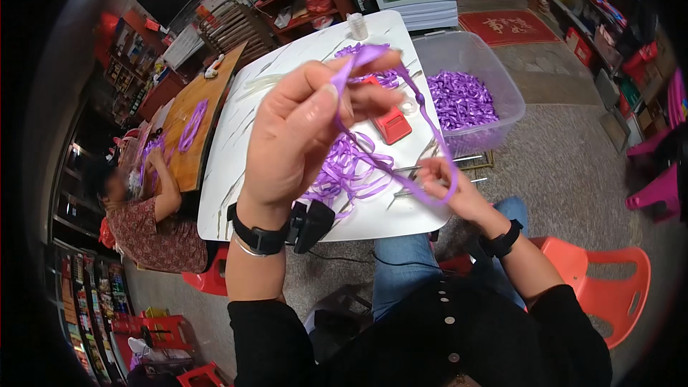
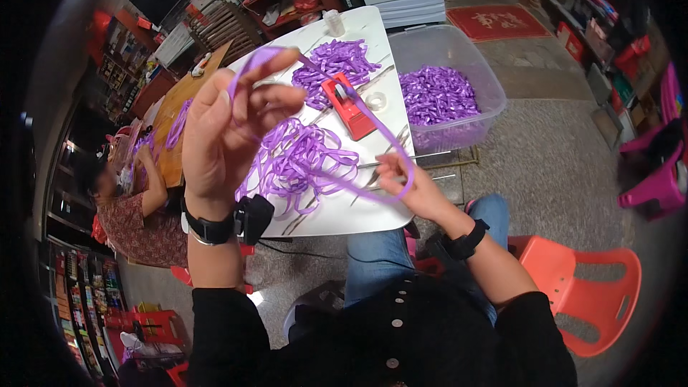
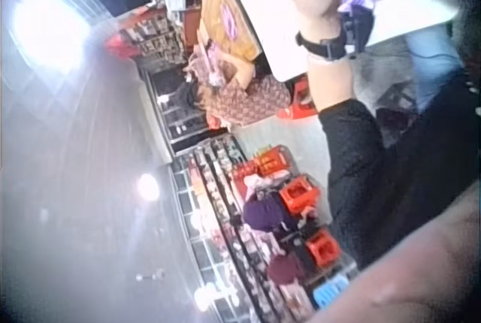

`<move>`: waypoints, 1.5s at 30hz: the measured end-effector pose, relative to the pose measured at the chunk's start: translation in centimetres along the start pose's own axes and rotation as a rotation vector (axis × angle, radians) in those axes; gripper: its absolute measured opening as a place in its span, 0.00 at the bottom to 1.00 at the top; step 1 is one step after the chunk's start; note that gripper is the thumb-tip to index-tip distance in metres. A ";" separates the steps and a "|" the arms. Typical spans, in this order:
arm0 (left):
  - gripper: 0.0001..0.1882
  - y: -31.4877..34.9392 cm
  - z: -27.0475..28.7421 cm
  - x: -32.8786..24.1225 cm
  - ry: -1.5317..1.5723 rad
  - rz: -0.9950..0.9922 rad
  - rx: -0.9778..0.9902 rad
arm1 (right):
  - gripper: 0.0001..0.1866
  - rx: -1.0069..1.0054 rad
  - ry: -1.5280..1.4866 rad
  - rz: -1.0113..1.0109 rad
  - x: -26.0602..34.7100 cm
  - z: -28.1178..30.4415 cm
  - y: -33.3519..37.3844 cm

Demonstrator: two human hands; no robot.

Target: Assembling purple plastic ribbons onto small metal frames or clips.

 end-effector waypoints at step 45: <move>0.12 6.6 -8.5 15.0 -0.177 0.706 0.590 | 0.11 0.202 0.280 -0.035 11.9 7.2 8.8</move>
Point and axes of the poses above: each hand's wrist, its own y-axis away from the middle knuckle, its own z-axis out of the back of the hand, x = y × z, the point moved 4 cm from there along -y, towards the middle knuckle, and after that the axes turned 14 degrees about -x, right-handed, at the moved point
